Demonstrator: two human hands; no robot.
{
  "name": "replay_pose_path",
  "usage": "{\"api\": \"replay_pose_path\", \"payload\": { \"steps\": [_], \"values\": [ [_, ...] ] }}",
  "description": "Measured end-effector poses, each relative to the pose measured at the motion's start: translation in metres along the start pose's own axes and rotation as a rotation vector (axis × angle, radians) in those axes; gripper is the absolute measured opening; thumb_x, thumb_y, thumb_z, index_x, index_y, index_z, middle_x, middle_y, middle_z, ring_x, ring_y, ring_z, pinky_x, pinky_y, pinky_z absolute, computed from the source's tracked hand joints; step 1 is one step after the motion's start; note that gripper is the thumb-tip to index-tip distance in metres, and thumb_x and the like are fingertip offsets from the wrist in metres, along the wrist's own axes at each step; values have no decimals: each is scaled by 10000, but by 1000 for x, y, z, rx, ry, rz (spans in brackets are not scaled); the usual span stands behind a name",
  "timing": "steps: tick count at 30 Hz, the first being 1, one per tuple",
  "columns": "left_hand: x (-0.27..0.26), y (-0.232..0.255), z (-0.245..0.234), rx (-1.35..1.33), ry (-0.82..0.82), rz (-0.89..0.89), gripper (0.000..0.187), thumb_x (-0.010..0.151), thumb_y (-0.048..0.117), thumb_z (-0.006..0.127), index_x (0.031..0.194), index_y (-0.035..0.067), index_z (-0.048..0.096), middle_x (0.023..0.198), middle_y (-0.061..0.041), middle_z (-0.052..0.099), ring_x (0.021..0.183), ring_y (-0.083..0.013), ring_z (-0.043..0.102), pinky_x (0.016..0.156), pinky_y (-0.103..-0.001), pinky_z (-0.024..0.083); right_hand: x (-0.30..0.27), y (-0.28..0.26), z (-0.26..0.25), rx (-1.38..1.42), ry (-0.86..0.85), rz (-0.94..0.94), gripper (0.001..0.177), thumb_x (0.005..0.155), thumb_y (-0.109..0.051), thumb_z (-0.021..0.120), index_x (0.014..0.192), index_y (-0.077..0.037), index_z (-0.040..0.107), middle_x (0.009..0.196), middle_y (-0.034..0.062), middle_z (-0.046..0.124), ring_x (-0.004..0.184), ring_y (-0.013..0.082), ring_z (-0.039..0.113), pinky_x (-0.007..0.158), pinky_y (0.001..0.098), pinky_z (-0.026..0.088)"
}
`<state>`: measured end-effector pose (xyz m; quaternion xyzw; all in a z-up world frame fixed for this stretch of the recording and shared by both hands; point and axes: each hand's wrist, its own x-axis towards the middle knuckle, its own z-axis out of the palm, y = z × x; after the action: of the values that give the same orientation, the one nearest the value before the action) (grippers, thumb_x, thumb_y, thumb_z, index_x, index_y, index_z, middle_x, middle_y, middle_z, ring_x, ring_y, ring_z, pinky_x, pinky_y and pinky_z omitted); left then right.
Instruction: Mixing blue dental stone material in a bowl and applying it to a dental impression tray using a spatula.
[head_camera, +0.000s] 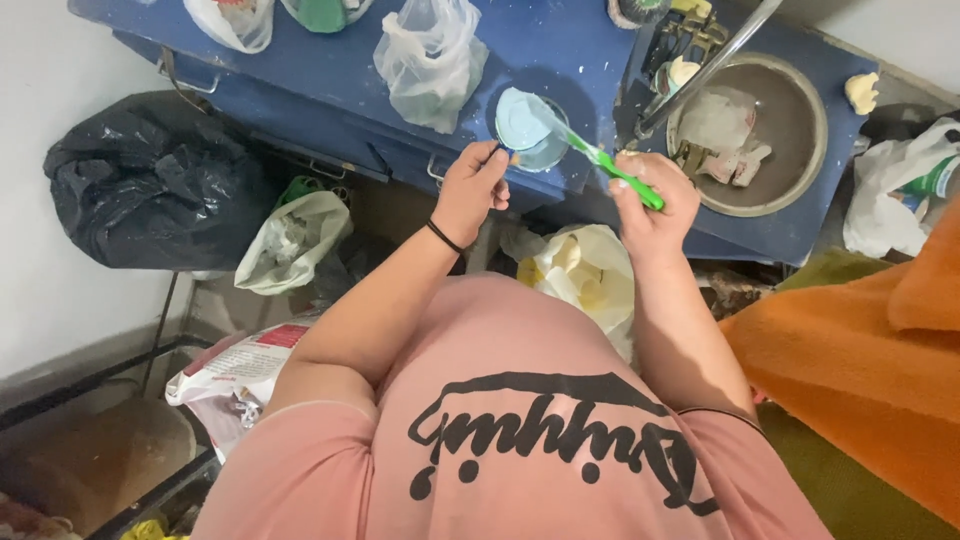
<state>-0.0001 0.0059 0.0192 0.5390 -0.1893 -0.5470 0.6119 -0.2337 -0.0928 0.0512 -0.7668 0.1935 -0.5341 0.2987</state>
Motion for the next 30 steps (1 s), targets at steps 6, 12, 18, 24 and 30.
{"api": "replay_pose_path", "payload": {
  "steps": [6,12,18,24,30],
  "values": [
    [3,-3,-2,11,-3,-2,314,1052,275,615,1199,-2,641,730,-95,641,623,-155,701,546,-311,679,-3,9,-1,-51,41,23,188,969,-127,826,1006,53,788,903,241,742,783,441,715,726,512,555],
    [20,-15,-17,62,40,41,299,1058,264,608,1197,2,648,864,-107,701,651,-111,676,551,-261,662,3,7,15,36,195,217,189,1099,-89,595,1134,73,687,940,201,701,862,246,668,823,450,563],
    [43,-51,-46,81,75,43,332,1073,304,613,1218,6,631,1161,-108,684,984,-252,782,873,-446,643,-26,29,43,-305,-80,488,162,1041,-154,747,1154,-38,751,987,232,748,952,437,723,804,509,531],
    [26,-33,-25,-79,-58,-26,397,1104,313,593,1298,-33,568,1433,-148,500,1273,-470,631,1104,-660,404,-26,44,43,-298,-238,454,150,1021,-151,788,1101,-26,767,924,233,742,900,481,708,786,521,568],
    [21,-23,-22,-97,-114,-28,406,1107,346,585,1310,-6,585,1372,-114,523,1275,-481,625,1137,-663,347,-39,51,39,-58,-15,756,103,1003,-141,785,1097,-100,796,822,103,725,755,160,691,665,322,561]
  ]
}}
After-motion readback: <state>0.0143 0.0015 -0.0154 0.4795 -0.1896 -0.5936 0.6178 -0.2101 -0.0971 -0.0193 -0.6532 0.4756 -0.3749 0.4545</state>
